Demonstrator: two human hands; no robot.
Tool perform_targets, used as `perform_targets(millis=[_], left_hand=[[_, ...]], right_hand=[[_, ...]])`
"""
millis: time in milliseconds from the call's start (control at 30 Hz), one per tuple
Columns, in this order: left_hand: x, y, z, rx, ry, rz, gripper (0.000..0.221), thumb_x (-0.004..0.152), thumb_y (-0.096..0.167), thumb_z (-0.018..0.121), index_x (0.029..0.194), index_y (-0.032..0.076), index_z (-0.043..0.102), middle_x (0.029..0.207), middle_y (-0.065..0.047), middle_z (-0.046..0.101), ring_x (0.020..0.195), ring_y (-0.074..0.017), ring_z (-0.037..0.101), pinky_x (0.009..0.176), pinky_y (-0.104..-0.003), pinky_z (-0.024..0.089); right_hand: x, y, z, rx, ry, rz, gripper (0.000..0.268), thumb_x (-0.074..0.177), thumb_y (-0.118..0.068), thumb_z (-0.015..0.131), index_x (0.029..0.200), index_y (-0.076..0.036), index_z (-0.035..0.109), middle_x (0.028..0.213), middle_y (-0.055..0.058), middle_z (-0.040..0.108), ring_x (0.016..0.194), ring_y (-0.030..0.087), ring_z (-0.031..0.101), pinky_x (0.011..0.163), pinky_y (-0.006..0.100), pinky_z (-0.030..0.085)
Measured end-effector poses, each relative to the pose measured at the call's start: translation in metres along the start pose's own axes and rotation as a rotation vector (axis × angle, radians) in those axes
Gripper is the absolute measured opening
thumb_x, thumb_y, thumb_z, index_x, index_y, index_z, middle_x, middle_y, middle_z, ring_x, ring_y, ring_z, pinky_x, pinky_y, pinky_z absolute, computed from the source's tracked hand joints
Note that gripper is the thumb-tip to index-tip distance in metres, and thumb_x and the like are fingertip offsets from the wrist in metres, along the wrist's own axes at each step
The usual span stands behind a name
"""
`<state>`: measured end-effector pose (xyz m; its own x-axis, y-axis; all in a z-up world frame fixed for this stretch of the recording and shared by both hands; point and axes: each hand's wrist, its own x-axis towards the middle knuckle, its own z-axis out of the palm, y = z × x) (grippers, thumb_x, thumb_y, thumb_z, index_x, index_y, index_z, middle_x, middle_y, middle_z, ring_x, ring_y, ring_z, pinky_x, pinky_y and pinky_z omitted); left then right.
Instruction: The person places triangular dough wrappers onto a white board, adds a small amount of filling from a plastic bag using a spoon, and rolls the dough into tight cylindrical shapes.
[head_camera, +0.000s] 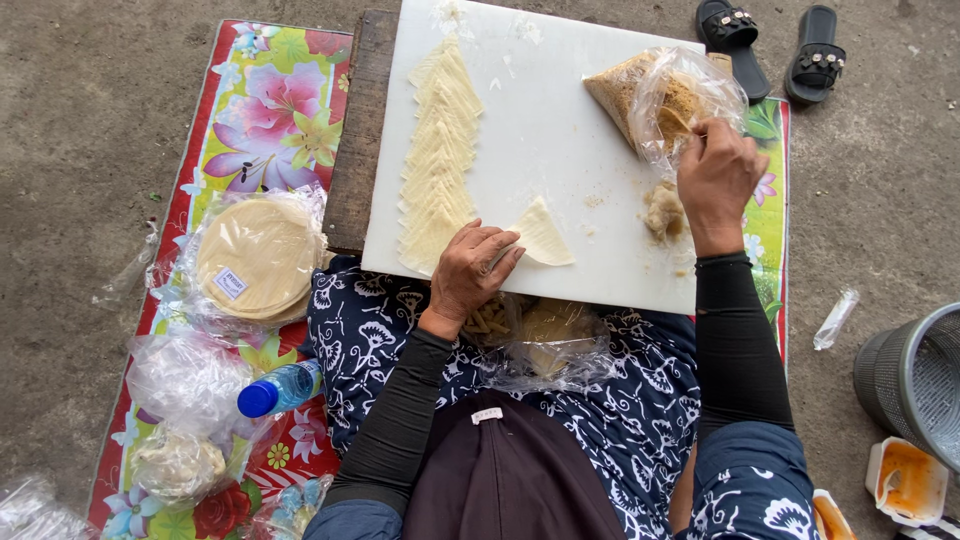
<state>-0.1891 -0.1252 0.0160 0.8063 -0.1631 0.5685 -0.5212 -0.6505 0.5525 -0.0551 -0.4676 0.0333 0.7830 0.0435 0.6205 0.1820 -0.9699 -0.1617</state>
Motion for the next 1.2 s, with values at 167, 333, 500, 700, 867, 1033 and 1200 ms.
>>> perform_targets(millis=[167, 333, 500, 700, 867, 1033, 1200], left_hand=[[0.002, 0.001, -0.002, -0.051, -0.008, -0.079, 0.016, 0.095, 0.02, 0.074, 0.107, 0.009, 0.075, 0.097, -0.007, 0.077, 0.093, -0.0209, 0.074, 0.108, -0.048, 0.052], [0.0, -0.002, -0.001, -0.06, -0.018, -0.076, 0.01, 0.095, 0.014, 0.071, 0.105, 0.011, 0.074, 0.098, -0.005, 0.078, 0.093, -0.0198, 0.075, 0.111, -0.048, 0.051], [-0.002, -0.006, -0.002, -0.068, -0.017, -0.044, 0.018, 0.091, 0.008, 0.07, 0.109, 0.011, 0.072, 0.1, -0.006, 0.077, 0.097, -0.0218, 0.074, 0.113, -0.048, 0.049], [-0.003, -0.007, 0.0, -0.043, -0.039, -0.043, 0.025, 0.089, 0.005, 0.069, 0.113, 0.012, 0.072, 0.101, -0.007, 0.074, 0.099, -0.0226, 0.072, 0.114, -0.048, 0.048], [-0.005, -0.009, 0.001, -0.016, -0.044, -0.029, 0.026, 0.089, 0.004, 0.069, 0.114, 0.012, 0.072, 0.102, -0.007, 0.073, 0.103, -0.0232, 0.071, 0.115, -0.048, 0.048], [-0.005, -0.011, 0.003, -0.014, -0.036, -0.011, 0.024, 0.089, 0.004, 0.068, 0.111, 0.011, 0.073, 0.102, -0.008, 0.073, 0.103, -0.0236, 0.071, 0.113, -0.048, 0.049], [-0.006, -0.01, 0.003, -0.027, -0.035, -0.031, 0.022, 0.088, 0.003, 0.067, 0.108, 0.01, 0.073, 0.1, -0.008, 0.073, 0.101, -0.0233, 0.071, 0.114, -0.049, 0.049]], right_hand=[[-0.003, 0.0, -0.004, -0.336, 0.134, -0.139, 0.006, 0.098, -0.008, 0.069, 0.104, -0.009, 0.072, 0.09, 0.005, 0.073, 0.082, 0.018, 0.06, 0.085, 0.036, 0.037], [-0.004, 0.0, 0.013, -0.21, 0.047, -0.078, 0.003, 0.099, -0.009, 0.071, 0.101, -0.01, 0.073, 0.082, 0.006, 0.071, 0.073, 0.02, 0.058, 0.08, 0.038, 0.038], [-0.005, 0.022, 0.025, 0.231, 0.093, 0.111, 0.01, 0.097, 0.001, 0.067, 0.104, -0.004, 0.073, 0.095, 0.011, 0.075, 0.082, 0.022, 0.073, 0.077, 0.037, 0.056], [-0.004, 0.04, 0.025, 0.672, 0.082, 0.34, 0.008, 0.101, 0.008, 0.061, 0.102, 0.003, 0.067, 0.093, 0.01, 0.074, 0.078, 0.014, 0.077, 0.067, 0.024, 0.058], [-0.006, 0.042, 0.015, 0.893, 0.061, 0.442, 0.01, 0.101, 0.007, 0.062, 0.106, 0.001, 0.067, 0.096, 0.008, 0.074, 0.082, 0.013, 0.076, 0.071, 0.022, 0.057], [-0.016, 0.031, -0.017, 1.166, 0.014, 0.654, 0.01, 0.103, 0.004, 0.061, 0.108, -0.001, 0.067, 0.094, 0.008, 0.074, 0.076, 0.009, 0.069, 0.063, 0.019, 0.045], [-0.052, -0.016, -0.042, 1.277, -0.204, 0.598, 0.012, 0.103, 0.001, 0.061, 0.111, -0.003, 0.069, 0.093, 0.009, 0.073, 0.073, 0.007, 0.06, 0.066, 0.02, 0.042]])
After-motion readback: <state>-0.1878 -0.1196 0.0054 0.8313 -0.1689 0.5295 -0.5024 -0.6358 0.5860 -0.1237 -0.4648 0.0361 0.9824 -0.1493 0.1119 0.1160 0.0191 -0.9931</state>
